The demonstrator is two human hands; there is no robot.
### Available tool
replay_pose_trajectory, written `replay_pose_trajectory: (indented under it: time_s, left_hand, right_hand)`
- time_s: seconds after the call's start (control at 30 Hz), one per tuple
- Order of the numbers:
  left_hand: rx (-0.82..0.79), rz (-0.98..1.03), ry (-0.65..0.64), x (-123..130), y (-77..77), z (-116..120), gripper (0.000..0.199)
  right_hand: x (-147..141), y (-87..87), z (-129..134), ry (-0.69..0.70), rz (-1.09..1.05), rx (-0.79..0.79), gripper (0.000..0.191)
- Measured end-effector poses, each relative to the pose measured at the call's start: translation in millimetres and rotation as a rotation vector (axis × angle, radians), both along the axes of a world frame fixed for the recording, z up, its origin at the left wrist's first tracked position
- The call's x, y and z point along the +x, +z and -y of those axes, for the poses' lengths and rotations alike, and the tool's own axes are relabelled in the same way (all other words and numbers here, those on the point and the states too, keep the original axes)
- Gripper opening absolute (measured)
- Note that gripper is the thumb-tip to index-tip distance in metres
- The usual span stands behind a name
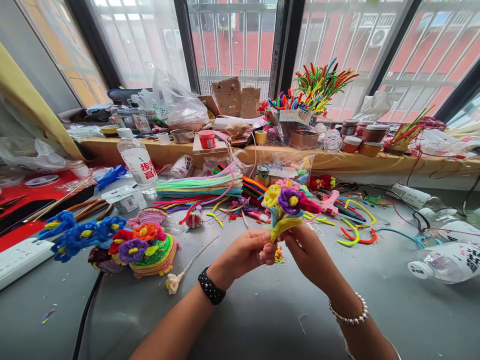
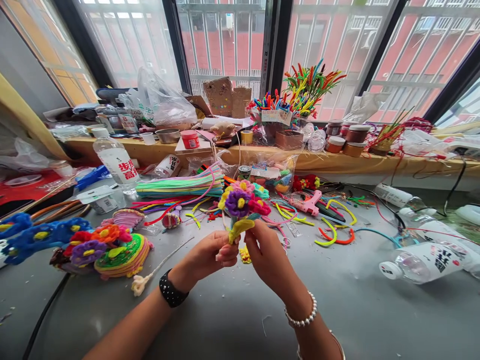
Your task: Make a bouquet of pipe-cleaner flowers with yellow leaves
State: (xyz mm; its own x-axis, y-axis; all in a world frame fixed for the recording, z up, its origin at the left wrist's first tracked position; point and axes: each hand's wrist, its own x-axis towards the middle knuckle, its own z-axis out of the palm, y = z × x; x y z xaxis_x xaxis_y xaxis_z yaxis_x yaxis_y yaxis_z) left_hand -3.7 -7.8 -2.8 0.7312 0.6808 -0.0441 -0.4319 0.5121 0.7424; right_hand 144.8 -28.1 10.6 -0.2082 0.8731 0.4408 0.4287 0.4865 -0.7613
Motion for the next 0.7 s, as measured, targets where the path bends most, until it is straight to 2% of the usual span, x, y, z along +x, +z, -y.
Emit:
replay_pose_trajectory:
  time_s: [0.2,0.37,0.6,0.7]
  left_hand:
    - [0.017,-0.02,-0.113,0,-0.6,0,0.026]
    - [0.01,-0.01,-0.151,-1,-1.1,0,0.02]
    - [-0.054,0.007,-0.144,-1,0.6,0,0.015]
    - [-0.084,0.009,-0.141,0,2.0,0,0.016]
  right_hand:
    - [6,0.4,-4,0.153,-0.001,-0.059,0.023]
    - [12,-1.5,-8,0.014,0.04,0.011,0.016]
    - [9,2.4,-8,-0.125,0.398,0.301,0.023]
    - [8,1.7,-8,-0.138,0.493,0.264,0.025]
